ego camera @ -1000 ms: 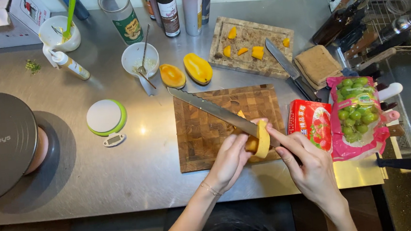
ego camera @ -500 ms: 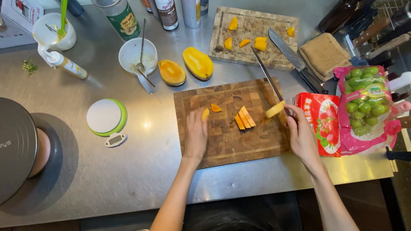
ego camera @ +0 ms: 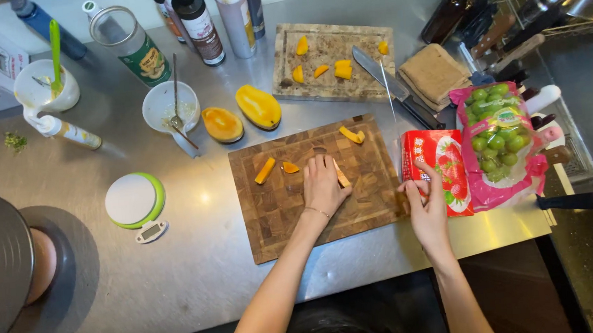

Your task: The person slices ripe mangoes on a wooden cutting board, cutting wedges off the pit with a serrated knife and arranging the slices. They peel and trim a second mango, moving cut pieces and peels aside on the board as they work.

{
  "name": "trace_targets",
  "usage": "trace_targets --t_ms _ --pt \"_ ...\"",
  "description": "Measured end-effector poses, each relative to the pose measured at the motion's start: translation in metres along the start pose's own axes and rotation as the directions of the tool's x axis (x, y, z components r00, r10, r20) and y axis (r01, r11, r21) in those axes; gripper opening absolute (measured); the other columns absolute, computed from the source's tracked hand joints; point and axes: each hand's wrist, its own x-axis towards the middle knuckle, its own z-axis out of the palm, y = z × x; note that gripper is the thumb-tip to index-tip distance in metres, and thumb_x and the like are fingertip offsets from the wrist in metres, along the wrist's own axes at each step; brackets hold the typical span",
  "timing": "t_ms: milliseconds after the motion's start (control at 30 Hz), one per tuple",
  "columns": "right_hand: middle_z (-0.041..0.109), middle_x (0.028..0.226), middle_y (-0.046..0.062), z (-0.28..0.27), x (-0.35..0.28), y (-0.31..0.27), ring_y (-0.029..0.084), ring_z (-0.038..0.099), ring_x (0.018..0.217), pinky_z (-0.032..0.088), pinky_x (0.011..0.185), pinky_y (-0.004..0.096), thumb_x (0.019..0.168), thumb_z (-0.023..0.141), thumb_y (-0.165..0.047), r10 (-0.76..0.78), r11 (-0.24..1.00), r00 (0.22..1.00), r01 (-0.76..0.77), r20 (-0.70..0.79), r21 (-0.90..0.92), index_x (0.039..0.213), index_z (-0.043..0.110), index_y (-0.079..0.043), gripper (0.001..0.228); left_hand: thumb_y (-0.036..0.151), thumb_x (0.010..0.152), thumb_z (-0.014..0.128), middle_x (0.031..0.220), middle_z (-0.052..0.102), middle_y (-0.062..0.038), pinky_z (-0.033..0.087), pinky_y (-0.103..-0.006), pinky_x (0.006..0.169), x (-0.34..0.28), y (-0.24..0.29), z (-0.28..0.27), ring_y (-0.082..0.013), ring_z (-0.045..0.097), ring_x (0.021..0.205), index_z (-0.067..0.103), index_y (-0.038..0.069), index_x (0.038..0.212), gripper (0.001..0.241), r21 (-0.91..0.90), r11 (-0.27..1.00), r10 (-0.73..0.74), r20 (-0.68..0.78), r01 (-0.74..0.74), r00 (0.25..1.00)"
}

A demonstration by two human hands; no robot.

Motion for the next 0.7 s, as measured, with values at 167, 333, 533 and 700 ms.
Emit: trace_targets --t_ms 167,333,533,700 --pt "0.062 0.087 0.003 0.001 -0.032 -0.03 0.004 0.044 0.058 0.036 0.052 0.019 0.109 0.048 -0.017 0.01 0.993 0.998 -0.003 -0.058 0.117 0.149 0.048 -0.009 0.04 0.027 0.075 0.084 0.123 0.055 -0.015 0.049 -0.0405 0.102 0.004 0.027 -0.033 -0.0291 0.057 0.119 0.046 0.004 0.13 0.071 -0.707 0.707 -0.035 -0.029 0.004 0.999" --pt "0.061 0.082 0.004 0.019 -0.053 -0.1 0.007 0.046 0.062 0.04 0.058 0.024 0.11 0.049 -0.017 -0.069 0.986 0.997 0.062 -0.041 -0.152 0.145 0.061 -0.009 0.038 0.019 0.091 0.073 0.12 0.058 -0.014 0.053 -0.0398 0.1 -0.002 0.045 -0.077 -0.025 0.061 0.115 0.05 0.006 0.129 0.046 -0.884 -0.435 -0.013 0.195 0.171 0.981" --pt "0.058 0.079 0.008 0.03 -0.051 -0.113 0.023 0.059 0.063 0.049 0.063 0.035 0.097 0.067 -0.025 -0.526 0.674 0.802 0.596 0.283 -0.437 0.141 0.063 -0.011 0.046 0.019 0.111 0.055 0.119 0.059 -0.013 0.052 -0.0378 0.103 -0.017 0.054 -0.11 -0.0251 0.06 0.112 0.055 0.001 0.116 0.019 -0.143 -0.968 0.157 0.29 0.205 0.944" --pt "0.06 0.082 0.005 0.031 -0.047 -0.125 0.021 0.061 0.065 0.049 0.061 0.035 0.094 0.069 -0.02 -0.591 0.561 0.727 0.682 0.349 -0.469 0.136 0.068 -0.014 0.043 0.013 0.108 0.049 0.114 0.056 -0.016 0.05 -0.0385 0.102 -0.024 0.057 -0.117 -0.028 0.058 0.108 0.05 -0.003 0.112 0.016 -0.039 -0.981 0.174 0.258 0.191 0.95"
